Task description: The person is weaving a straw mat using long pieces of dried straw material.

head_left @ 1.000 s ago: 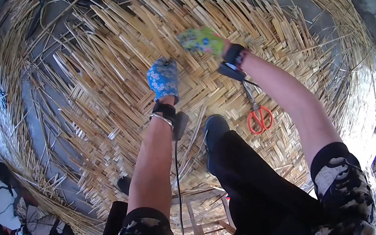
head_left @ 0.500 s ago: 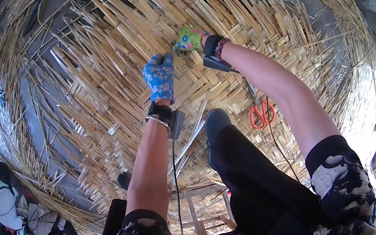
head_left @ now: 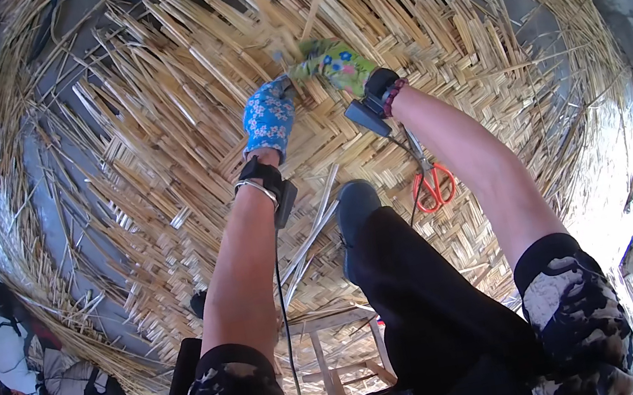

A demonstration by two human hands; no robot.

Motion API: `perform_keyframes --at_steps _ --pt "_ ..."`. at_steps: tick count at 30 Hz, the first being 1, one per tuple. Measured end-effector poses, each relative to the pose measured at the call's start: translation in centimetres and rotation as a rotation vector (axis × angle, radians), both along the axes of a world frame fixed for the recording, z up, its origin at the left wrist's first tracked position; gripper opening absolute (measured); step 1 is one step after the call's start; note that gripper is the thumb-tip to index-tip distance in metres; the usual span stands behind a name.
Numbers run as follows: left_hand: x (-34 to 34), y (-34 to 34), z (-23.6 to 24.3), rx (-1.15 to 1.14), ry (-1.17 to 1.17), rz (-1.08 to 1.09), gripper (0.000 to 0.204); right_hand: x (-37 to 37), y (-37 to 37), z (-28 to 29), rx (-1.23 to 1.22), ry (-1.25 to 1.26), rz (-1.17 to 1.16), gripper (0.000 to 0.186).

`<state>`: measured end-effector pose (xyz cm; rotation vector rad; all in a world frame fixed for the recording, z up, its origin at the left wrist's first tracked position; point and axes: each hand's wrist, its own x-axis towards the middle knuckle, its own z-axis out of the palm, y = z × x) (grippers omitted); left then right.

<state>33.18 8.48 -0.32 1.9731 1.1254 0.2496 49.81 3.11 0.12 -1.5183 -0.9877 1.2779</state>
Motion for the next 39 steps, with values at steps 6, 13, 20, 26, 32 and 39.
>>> perform_keyframes --at_steps 6,13,20,26,32,39 --pt "-1.1 -0.5 1.0 0.072 -0.254 0.222 0.033 0.1 -2.4 -0.3 0.150 0.665 -0.500 0.021" --pt "-2.5 -5.1 2.1 0.360 0.286 0.241 0.069 -0.1 -3.1 1.0 -0.186 -0.356 -0.253 0.027" --pt "-1.6 -5.4 1.8 0.270 0.233 0.337 0.079 1.6 0.0 2.1 0.020 -1.027 0.361 0.031" --pt "-2.2 -5.4 1.2 0.217 0.154 0.305 0.073 2.2 2.1 0.7 -0.438 -0.945 0.523 0.033" --pt "-3.0 -5.6 1.2 0.355 0.342 0.070 0.062 1.2 2.3 -0.6 -0.202 -1.180 0.563 0.028" --pt "-2.4 -4.7 4.1 0.403 0.546 -0.117 0.054 1.1 0.0 1.2 -0.109 -1.230 0.434 0.032"
